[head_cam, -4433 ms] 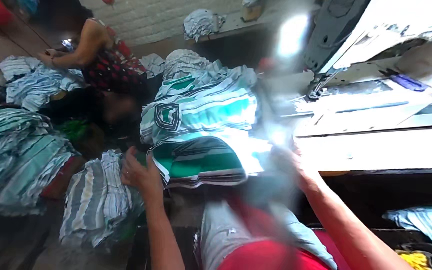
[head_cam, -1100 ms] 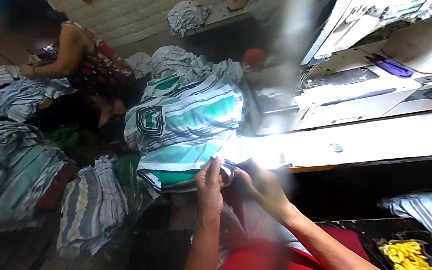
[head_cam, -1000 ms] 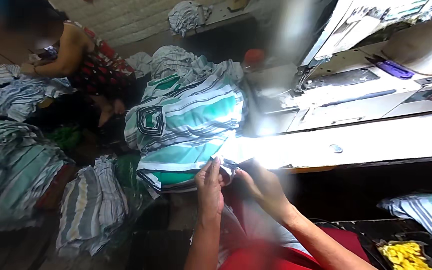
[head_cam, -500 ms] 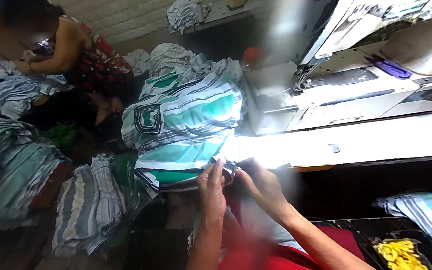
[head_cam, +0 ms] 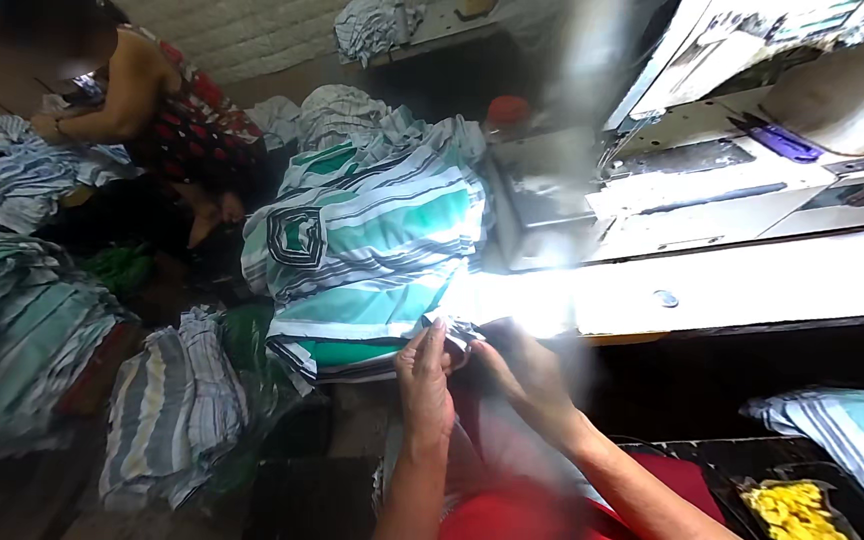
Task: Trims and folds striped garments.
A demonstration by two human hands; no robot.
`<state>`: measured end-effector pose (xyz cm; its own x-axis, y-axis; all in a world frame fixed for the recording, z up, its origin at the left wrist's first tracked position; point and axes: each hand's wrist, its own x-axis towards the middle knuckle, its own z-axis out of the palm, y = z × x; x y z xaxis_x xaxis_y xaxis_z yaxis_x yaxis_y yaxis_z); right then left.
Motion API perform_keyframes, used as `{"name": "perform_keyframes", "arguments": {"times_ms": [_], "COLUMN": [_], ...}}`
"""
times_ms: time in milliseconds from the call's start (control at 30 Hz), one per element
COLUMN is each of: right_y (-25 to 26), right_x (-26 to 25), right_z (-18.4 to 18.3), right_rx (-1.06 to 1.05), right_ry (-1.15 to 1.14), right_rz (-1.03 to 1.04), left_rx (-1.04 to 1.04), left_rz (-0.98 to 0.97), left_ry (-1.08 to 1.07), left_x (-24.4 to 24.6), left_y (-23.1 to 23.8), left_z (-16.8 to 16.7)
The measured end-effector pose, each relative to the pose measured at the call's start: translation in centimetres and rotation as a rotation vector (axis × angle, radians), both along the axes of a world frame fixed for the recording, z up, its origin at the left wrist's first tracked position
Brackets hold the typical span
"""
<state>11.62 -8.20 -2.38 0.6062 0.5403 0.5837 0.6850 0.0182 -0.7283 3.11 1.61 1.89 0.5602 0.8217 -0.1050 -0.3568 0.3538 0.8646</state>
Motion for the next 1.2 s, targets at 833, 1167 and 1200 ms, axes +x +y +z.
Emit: {"name": "perform_keyframes", "arguments": {"times_ms": [833, 1167, 1200], "right_y": [-2.4, -1.5, -1.4], "right_x": [2.1, -0.3, -0.3], "right_z": [0.7, -0.2, -0.3], "right_rx": [0.013, 0.006, 0.002], "right_ry": [0.006, -0.037, -0.028], "right_rz": [-0.112, 0.004, 0.003], "left_rx": [-0.104, -0.128, -0.128], "left_rz": [0.019, 0.005, 0.004], "left_ry": [0.019, 0.015, 0.01], "left_x": [-0.2, 0.0, 0.0], "left_y": [1.0, 0.6, 0.6], "left_z": [0.8, 1.3, 1.3]}}
